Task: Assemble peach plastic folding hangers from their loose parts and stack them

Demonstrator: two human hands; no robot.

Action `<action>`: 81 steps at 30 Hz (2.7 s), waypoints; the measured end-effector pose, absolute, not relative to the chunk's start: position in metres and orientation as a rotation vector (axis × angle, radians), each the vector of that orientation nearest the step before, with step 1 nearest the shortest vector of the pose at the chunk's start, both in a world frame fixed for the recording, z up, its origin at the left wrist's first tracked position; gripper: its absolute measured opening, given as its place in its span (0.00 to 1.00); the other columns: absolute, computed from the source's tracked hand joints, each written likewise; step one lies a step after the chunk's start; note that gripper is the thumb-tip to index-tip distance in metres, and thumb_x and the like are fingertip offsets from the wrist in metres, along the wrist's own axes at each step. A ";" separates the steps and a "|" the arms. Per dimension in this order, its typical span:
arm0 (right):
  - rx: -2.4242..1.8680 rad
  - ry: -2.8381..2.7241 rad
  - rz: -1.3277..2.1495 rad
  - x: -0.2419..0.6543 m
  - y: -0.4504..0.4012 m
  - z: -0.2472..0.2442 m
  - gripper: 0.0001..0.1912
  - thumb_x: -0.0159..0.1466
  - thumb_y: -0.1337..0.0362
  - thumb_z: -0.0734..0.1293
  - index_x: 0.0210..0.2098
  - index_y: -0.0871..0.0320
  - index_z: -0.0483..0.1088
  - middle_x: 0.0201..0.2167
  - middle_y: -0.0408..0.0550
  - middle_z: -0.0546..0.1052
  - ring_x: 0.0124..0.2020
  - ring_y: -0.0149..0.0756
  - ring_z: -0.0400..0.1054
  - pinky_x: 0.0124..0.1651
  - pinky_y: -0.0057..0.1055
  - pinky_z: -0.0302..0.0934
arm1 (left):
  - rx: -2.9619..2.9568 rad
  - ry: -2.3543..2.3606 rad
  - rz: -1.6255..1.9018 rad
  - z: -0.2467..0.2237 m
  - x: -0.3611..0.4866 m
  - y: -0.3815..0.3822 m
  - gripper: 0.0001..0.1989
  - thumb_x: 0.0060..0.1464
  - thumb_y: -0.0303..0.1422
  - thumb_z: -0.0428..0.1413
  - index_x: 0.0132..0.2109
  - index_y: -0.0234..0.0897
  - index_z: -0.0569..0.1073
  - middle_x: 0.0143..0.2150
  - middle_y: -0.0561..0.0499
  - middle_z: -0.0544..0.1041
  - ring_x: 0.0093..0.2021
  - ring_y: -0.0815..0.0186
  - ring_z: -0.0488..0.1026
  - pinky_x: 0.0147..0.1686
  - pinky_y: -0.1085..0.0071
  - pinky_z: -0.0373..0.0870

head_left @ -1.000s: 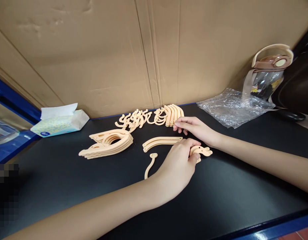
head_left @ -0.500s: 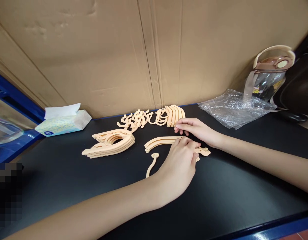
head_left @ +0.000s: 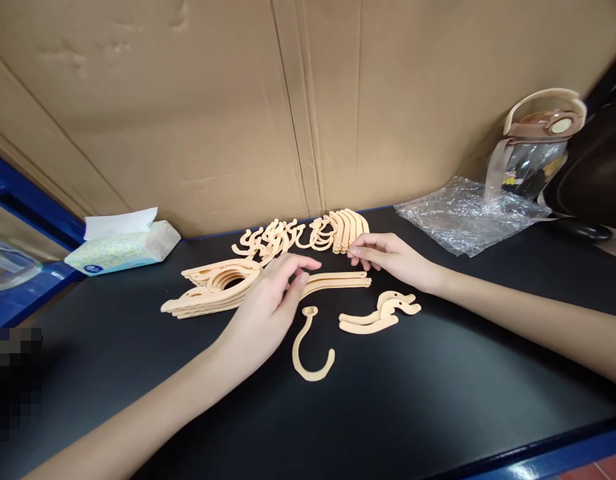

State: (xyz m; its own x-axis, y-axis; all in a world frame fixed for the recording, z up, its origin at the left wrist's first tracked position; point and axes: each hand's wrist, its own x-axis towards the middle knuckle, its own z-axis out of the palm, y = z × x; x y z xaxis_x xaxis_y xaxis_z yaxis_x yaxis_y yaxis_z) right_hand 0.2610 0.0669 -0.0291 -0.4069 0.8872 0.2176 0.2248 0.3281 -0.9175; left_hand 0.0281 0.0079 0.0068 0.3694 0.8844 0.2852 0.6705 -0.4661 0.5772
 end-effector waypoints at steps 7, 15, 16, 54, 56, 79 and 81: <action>-0.984 -1.894 1.063 0.261 0.065 -0.028 0.11 0.64 0.58 0.63 0.32 0.60 0.69 0.23 0.41 0.71 0.21 0.25 0.57 0.27 0.27 0.53 | 2.209 1.340 0.860 -0.012 0.011 0.013 0.13 0.66 0.37 0.44 0.51 0.44 0.69 0.51 0.53 0.73 0.53 0.64 0.68 0.53 0.68 0.62; -1.041 -1.923 0.986 0.261 0.065 -0.031 0.15 0.65 0.54 0.62 0.32 0.59 0.70 0.25 0.43 0.72 0.24 0.27 0.60 0.29 0.28 0.55 | 2.103 1.287 0.775 -0.017 0.014 0.007 0.18 0.67 0.40 0.41 0.58 0.45 0.66 0.60 0.54 0.68 0.61 0.66 0.63 0.61 0.68 0.56; -1.050 -1.928 0.971 0.261 0.065 -0.031 0.15 0.64 0.53 0.62 0.32 0.59 0.70 0.26 0.43 0.72 0.26 0.28 0.61 0.31 0.29 0.57 | 2.082 1.305 0.741 -0.017 0.014 0.007 0.18 0.67 0.41 0.41 0.58 0.44 0.66 0.59 0.54 0.69 0.60 0.65 0.64 0.60 0.68 0.58; -1.147 -2.150 0.818 0.257 0.059 -0.028 0.12 0.64 0.57 0.63 0.34 0.58 0.73 0.31 0.43 0.75 0.31 0.30 0.65 0.33 0.28 0.55 | 2.911 1.046 0.819 -0.012 0.017 -0.003 0.06 0.61 0.30 0.49 0.34 0.37 0.62 0.30 0.54 0.67 0.28 0.70 0.64 0.27 0.72 0.60; -1.148 -2.149 0.819 0.257 0.059 -0.028 0.12 0.64 0.57 0.63 0.34 0.58 0.73 0.31 0.43 0.75 0.31 0.30 0.65 0.33 0.28 0.55 | 2.960 0.996 0.808 -0.014 0.017 -0.005 0.12 0.59 0.31 0.50 0.28 0.38 0.57 0.22 0.59 0.61 0.20 0.72 0.58 0.21 0.73 0.52; -1.149 -2.192 0.832 0.256 0.058 -0.026 0.13 0.64 0.56 0.62 0.34 0.59 0.72 0.28 0.42 0.73 0.29 0.30 0.63 0.31 0.28 0.54 | 2.931 1.271 0.046 0.000 0.019 -0.017 0.13 0.58 0.30 0.46 0.24 0.38 0.61 0.19 0.55 0.69 0.17 0.69 0.65 0.20 0.71 0.41; -1.135 -2.189 0.835 0.257 0.058 -0.026 0.13 0.64 0.56 0.62 0.34 0.59 0.72 0.28 0.42 0.73 0.29 0.30 0.64 0.31 0.28 0.54 | 2.902 1.244 0.177 -0.002 0.018 -0.016 0.13 0.58 0.29 0.46 0.24 0.38 0.59 0.18 0.56 0.66 0.16 0.70 0.61 0.20 0.72 0.42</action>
